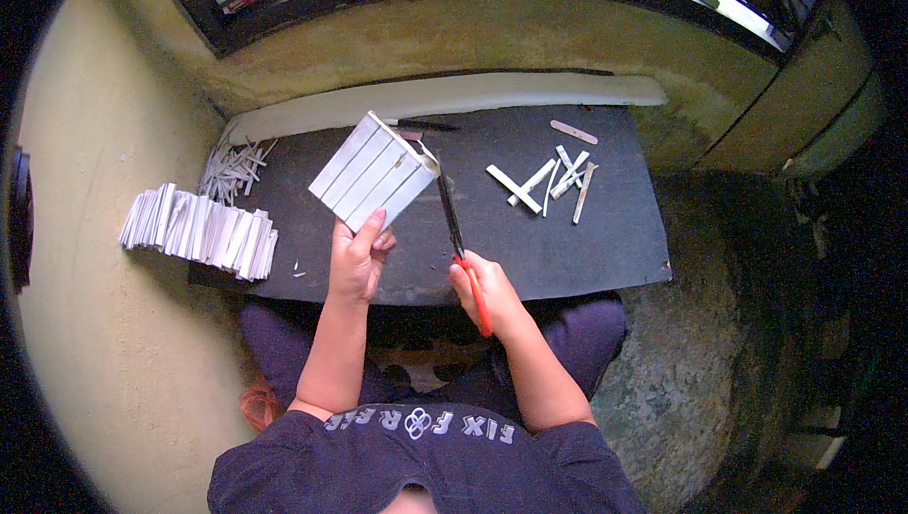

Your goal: The person sits on the floor and organizes a stack of white paper strips. They then use red-handled scissors to cut a larger sheet of paper into several long strips, placing the cut pieces on the table.

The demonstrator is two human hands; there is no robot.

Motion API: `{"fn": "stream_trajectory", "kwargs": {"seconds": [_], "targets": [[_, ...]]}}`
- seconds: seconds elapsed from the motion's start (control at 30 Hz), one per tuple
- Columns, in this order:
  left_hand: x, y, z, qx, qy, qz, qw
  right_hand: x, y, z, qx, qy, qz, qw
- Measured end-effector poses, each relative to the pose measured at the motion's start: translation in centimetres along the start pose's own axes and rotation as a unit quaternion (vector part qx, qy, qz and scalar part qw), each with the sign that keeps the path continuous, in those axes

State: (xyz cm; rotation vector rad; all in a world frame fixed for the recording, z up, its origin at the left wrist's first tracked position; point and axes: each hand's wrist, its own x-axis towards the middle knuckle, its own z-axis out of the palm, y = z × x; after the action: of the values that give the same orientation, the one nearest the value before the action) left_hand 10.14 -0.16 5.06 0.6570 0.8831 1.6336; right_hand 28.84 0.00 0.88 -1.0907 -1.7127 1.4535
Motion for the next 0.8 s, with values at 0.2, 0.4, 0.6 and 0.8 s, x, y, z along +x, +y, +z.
{"fn": "stream_trajectory", "kwargs": {"seconds": [0.2, 0.4, 0.6, 0.8], "targets": [[-0.3, 1.3, -0.6, 0.088, -0.033, -0.009, 0.996, -0.8, -1.7, -0.9, -0.033, -0.051, -0.028, 0.998], [-0.5, 2.1, -0.7, 0.151, -0.047, -0.026, 0.987, -1.0, -2.0, -1.4, 0.015, -0.048, -0.041, 0.998], [-0.7, 2.7, -0.6, 0.168, -0.063, -0.024, 0.983, -1.0, -1.5, -1.2, 0.044, -0.045, -0.040, 0.997], [-0.7, 3.0, -0.7, 0.181, -0.062, -0.024, 0.981, -1.0, -1.7, -1.4, 0.007, -0.035, -0.049, 0.998]]}}
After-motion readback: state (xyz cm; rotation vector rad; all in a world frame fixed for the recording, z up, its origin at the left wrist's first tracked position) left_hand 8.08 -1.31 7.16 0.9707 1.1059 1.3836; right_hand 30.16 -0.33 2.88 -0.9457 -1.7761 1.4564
